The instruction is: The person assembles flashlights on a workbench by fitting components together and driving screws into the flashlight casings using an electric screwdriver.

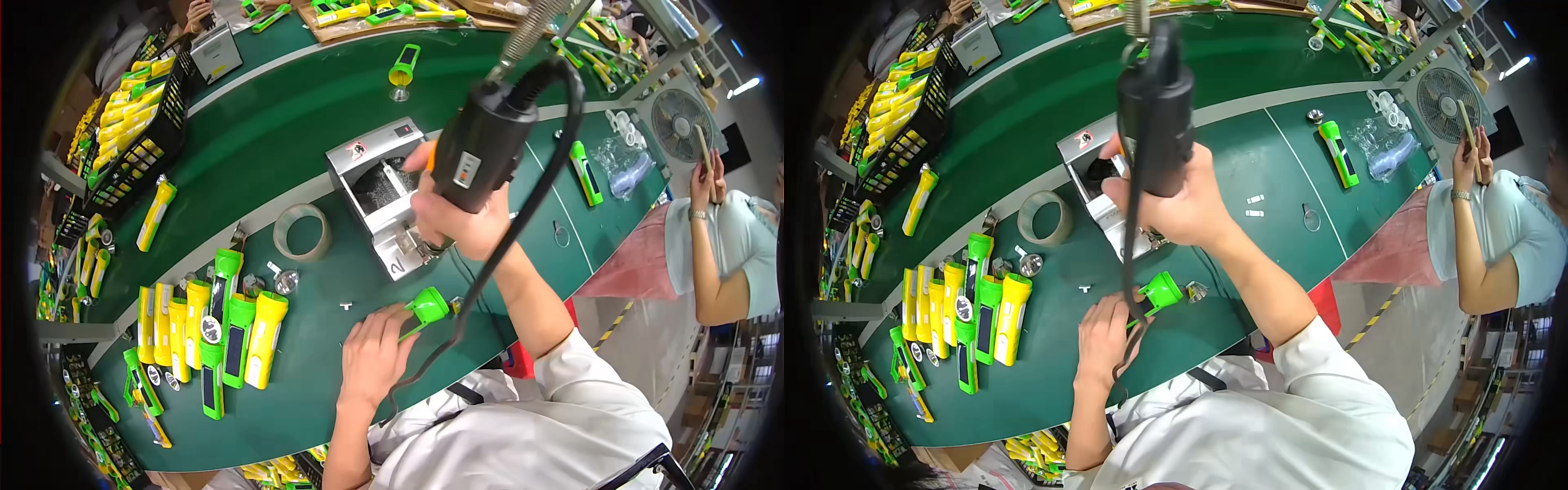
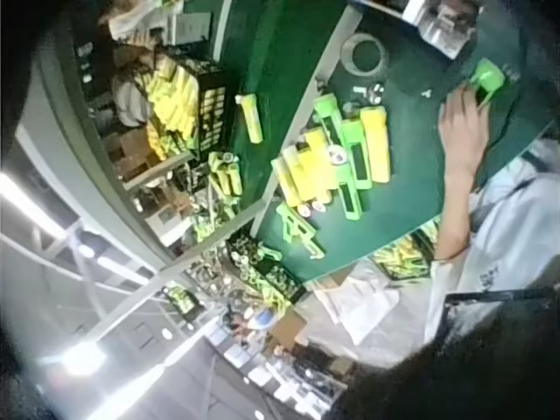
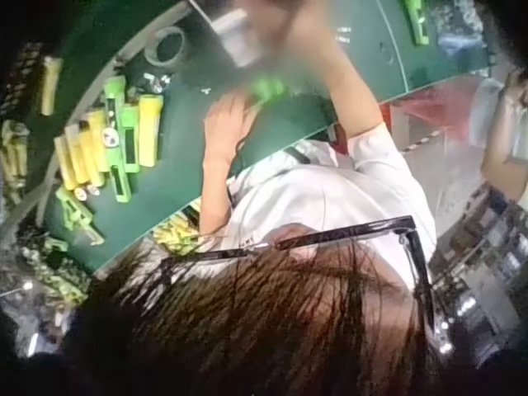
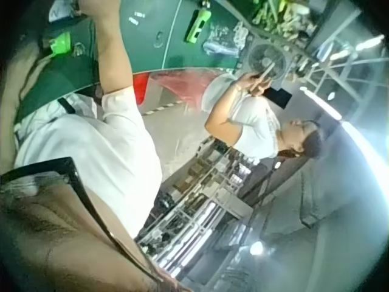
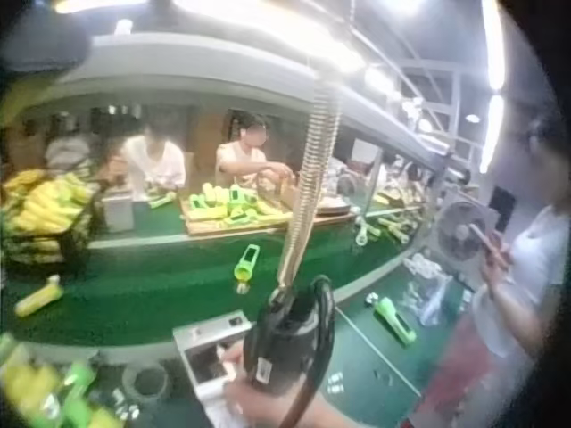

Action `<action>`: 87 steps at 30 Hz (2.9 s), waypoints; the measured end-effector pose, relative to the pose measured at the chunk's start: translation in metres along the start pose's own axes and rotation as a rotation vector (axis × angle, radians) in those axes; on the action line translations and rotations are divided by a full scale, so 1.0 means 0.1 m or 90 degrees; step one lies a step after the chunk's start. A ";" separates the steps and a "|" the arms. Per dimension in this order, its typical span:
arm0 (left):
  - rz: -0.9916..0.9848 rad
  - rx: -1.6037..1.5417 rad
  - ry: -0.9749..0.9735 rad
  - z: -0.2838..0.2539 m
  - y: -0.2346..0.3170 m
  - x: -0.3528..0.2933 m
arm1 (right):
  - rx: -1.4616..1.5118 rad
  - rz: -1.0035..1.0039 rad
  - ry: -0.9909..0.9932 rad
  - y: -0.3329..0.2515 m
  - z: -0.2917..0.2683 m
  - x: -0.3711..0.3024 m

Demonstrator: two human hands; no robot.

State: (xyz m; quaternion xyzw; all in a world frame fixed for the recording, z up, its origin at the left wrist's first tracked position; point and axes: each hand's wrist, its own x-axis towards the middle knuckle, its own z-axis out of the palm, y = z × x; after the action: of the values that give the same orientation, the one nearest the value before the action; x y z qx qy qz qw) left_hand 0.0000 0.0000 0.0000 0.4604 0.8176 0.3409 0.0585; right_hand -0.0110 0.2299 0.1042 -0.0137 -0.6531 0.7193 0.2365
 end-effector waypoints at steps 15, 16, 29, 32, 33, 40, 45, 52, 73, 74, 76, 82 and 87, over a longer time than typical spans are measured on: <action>-0.009 -0.059 0.056 -0.03 0.06 -0.01 | 0.013 -0.130 -0.106 0.25 0.12 -0.66; -0.013 -0.047 0.051 -0.04 0.06 -0.01 | -0.008 -0.129 -0.113 0.27 0.12 -0.67; -0.026 -0.033 0.048 -0.04 0.06 0.00 | 0.009 -0.117 -0.100 0.43 0.17 -0.75; -0.028 -0.029 0.057 -0.06 0.07 -0.03 | 0.068 -0.062 -0.166 0.46 0.15 -0.80; -0.029 -0.024 0.065 -0.07 0.07 -0.03 | -0.020 -0.111 -0.217 0.47 0.09 -0.77; -0.018 -0.009 0.049 -0.06 0.09 -0.07 | -0.003 -0.102 -0.207 0.49 0.15 -0.86; -0.006 -0.019 0.057 -0.07 0.12 -0.06 | -0.086 -0.133 -0.219 0.52 0.07 -0.90; -0.002 -0.020 0.044 0.01 0.07 -0.07 | 0.078 -0.303 -0.204 0.22 0.03 -0.71; -0.010 -0.015 0.043 0.01 0.12 0.03 | 0.024 -0.297 -0.052 0.31 -0.23 -0.30; -0.007 -0.010 0.044 0.01 0.13 0.04 | 0.014 -0.273 -0.041 0.30 -0.23 -0.30; -0.009 -0.002 0.045 0.00 0.11 0.00 | 0.051 -0.088 0.015 0.13 -0.06 -0.22; -0.009 0.018 0.047 0.03 0.08 -0.03 | 0.036 -0.054 0.003 0.02 -0.03 -0.09; 0.014 -0.007 0.079 0.02 0.08 -0.01 | 0.006 -0.089 -0.030 0.05 -0.04 -0.34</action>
State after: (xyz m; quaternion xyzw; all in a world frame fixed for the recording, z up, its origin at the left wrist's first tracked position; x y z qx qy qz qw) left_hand 0.0077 0.0029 0.0030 0.4466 0.8129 0.3738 0.0062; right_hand 0.0187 0.2212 0.0893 0.0501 -0.6546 0.7042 0.2705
